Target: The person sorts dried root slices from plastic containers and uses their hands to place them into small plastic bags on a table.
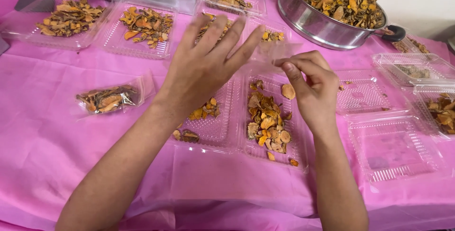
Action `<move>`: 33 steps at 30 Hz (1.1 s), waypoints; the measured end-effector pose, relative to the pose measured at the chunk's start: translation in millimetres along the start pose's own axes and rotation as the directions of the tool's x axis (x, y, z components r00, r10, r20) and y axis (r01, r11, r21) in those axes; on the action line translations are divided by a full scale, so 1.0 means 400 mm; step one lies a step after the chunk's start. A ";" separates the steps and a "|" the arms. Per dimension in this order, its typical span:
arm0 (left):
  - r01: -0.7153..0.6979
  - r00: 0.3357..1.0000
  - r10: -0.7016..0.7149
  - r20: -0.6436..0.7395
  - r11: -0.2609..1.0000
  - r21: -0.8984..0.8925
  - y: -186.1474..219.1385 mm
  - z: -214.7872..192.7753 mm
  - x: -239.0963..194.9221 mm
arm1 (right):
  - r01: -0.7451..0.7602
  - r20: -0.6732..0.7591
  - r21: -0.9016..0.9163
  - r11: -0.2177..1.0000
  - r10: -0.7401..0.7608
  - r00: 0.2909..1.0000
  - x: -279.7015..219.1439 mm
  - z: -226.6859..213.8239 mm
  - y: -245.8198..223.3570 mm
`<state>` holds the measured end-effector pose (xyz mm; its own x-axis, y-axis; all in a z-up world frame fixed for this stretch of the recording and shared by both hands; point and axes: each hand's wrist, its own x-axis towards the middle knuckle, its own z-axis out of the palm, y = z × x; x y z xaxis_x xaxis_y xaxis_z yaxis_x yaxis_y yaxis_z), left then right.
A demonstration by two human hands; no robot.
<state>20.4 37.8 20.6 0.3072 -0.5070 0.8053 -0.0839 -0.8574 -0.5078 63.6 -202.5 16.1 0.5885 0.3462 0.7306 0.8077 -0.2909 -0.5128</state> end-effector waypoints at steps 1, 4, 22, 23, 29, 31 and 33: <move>-0.002 1.000 0.002 0.000 1.000 -0.004 0.011 -0.007 -0.007 | -0.004 -0.002 -0.001 1.000 0.004 1.000 -0.002 -0.001 -0.005; -0.063 0.990 -0.015 0.143 0.852 0.519 0.045 -0.020 -0.023 | -0.125 -0.035 0.049 0.991 0.127 0.991 -0.009 -0.001 -0.012; -0.111 0.990 0.124 -0.063 0.976 0.187 0.086 -0.009 -0.025 | -0.355 0.470 0.540 0.763 0.076 0.880 -0.036 0.016 0.031; -0.098 0.992 0.109 -0.059 0.982 0.160 0.086 -0.011 -0.021 | -0.353 0.489 0.528 0.773 0.063 0.870 -0.031 0.012 0.031; 0.338 0.926 -0.256 0.276 0.888 -0.311 0.043 -0.007 -0.042 | -0.214 0.379 0.724 0.655 -0.119 0.918 0.018 -0.024 0.018; 0.521 0.852 -0.490 0.184 0.825 -0.220 0.026 0.004 -0.054 | -0.228 0.347 0.760 0.609 -0.084 0.934 0.028 -0.043 0.025; 0.467 0.823 -0.555 0.119 0.543 -0.698 0.012 0.027 -0.062 | -0.270 0.329 0.793 0.547 -0.010 0.944 0.030 -0.058 0.038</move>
<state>22.5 47.0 -4.9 0.4120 0.0689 0.9086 -0.5638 -0.7641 0.3136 82.2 -223.4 27.7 0.5591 0.6232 0.5468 0.3101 0.4545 -0.8350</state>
